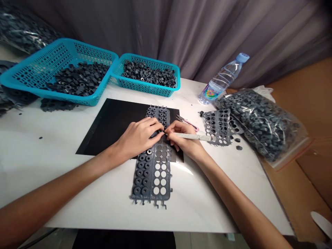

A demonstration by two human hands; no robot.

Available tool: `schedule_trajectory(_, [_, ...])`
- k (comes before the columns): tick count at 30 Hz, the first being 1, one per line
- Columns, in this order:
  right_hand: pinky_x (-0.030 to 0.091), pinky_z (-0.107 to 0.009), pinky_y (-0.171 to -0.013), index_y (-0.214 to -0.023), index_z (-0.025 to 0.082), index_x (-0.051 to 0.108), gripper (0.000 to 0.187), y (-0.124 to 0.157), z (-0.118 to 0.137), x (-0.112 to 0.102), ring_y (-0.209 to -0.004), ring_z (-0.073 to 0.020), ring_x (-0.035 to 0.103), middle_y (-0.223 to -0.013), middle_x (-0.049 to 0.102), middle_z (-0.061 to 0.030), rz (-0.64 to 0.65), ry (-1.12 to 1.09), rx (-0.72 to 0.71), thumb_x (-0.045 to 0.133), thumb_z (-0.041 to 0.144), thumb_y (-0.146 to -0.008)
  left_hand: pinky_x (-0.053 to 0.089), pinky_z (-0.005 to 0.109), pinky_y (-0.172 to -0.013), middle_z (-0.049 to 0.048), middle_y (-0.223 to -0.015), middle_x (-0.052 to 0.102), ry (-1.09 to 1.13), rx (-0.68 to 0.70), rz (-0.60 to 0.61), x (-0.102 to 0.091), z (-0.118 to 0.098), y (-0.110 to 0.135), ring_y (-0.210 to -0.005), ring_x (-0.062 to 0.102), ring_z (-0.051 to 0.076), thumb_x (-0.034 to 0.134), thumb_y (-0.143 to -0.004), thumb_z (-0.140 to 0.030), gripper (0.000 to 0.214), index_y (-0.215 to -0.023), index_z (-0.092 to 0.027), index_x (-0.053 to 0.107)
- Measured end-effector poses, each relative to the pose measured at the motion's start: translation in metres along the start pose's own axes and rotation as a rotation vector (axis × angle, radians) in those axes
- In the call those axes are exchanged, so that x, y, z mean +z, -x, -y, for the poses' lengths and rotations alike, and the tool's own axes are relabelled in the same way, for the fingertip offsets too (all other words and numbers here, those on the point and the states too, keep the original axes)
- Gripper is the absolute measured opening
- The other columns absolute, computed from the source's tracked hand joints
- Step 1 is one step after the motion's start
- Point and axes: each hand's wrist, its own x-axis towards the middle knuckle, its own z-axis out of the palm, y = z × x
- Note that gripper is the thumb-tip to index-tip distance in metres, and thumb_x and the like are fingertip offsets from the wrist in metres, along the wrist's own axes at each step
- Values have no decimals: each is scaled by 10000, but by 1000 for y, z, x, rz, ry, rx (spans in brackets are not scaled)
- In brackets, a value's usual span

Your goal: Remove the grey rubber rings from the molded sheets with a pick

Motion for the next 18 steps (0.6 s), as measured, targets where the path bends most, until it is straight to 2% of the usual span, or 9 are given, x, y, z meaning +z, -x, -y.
schedule_trajectory(5, [373,-200,-456,-872,193,620,43,1,0,1,-521,-87,476,-678,563,44,0,36,-23,642,229,-878,448,312,-618,28,-1044,724,-125,91,-6,3,-3,0,-983,675,190,502,-1092,-233,172,-1064,-187,666])
schedule_trajectory(9, [384,-226,-578,-848,183,609,70,2,0,3,-644,-107,495,-726,566,34,-28,105,-106,659,218,-882,365,321,-521,61,-1053,712,-335,269,38,0,-5,1,-970,660,195,457,-1054,-67,201,-1109,-148,632])
schedule_trajectory(11, [370,-235,-602,-846,179,605,72,3,2,4,-682,-116,495,-751,572,28,-35,139,-131,653,215,-884,356,321,-509,75,-1053,710,-408,338,35,1,-5,2,-963,658,199,445,-1044,-42,212,-1120,-127,623])
schedule_trajectory(15, [344,-238,-592,-826,178,597,82,2,4,5,-665,-114,472,-734,553,30,-25,145,-120,634,221,-885,379,320,-527,55,-1069,714,-334,270,-39,6,-2,3,-956,671,186,446,-1044,-44,219,-1139,-133,622])
schedule_trajectory(18, [352,-226,-574,-813,178,602,63,1,3,4,-648,-106,477,-721,554,34,-33,124,-106,638,197,-862,427,313,-597,26,-1031,712,-228,176,-47,8,0,2,-946,672,179,454,-1083,-122,183,-1102,-167,630])
